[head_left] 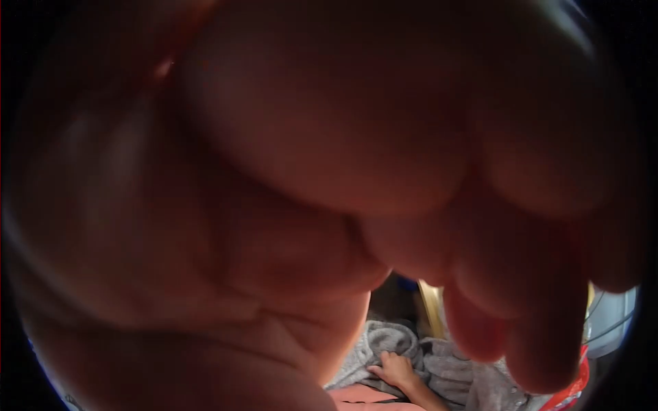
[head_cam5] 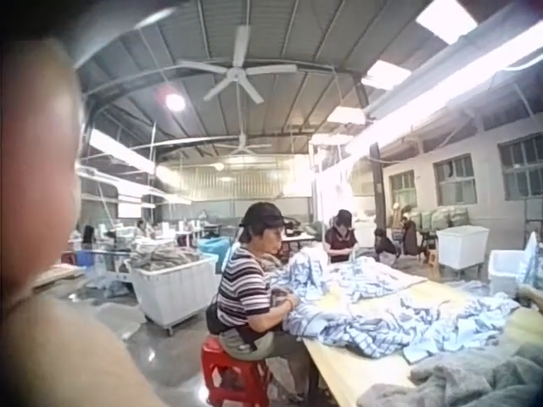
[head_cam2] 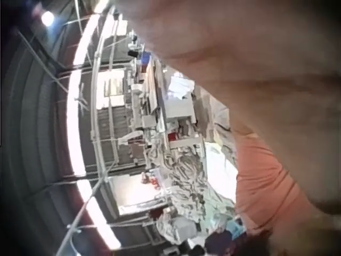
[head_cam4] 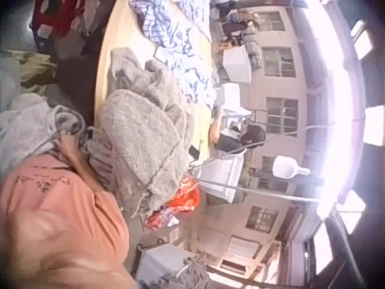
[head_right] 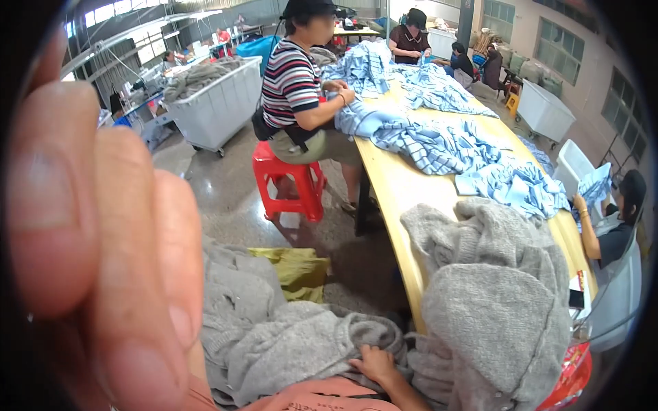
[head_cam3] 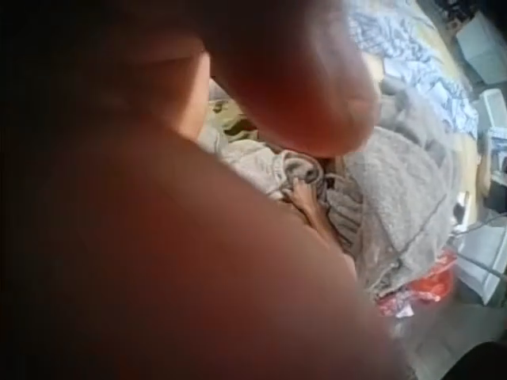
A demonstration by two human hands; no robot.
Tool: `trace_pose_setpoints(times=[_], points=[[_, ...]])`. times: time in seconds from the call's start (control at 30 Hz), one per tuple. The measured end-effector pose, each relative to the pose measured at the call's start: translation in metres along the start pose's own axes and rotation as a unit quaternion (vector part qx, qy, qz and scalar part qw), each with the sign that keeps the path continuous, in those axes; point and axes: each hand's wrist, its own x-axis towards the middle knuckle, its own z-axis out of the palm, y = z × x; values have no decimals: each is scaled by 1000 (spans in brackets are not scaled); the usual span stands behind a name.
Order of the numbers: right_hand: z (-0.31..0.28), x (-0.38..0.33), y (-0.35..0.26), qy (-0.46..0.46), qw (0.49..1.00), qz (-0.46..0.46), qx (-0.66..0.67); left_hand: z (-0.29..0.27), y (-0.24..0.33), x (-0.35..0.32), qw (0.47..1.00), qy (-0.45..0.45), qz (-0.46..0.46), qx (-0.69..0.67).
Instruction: Inspecting and cleaning a fuzzy grey garment in a sewing factory environment.
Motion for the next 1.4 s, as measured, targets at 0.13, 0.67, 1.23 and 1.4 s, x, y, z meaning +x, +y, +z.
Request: trace_pose_setpoints(times=[0.13, 0.67, 1.23, 1.4], points=[[15, -4, 8, -19, 998, 34, 40, -7, 7, -21, 1000, -7, -20, 14], [9, -13, 31, 290, 929, 67, 221, 36, -60, -278, 842, -231, -477, 99], [-28, -43, 10, 249, 868, -153, 401, 19, -65, -405, 581, 103, -795, -140], [-48, -31, -25, 249, 847, -409, 232, 48, -41, -353, 577, 102, -766, -265]])
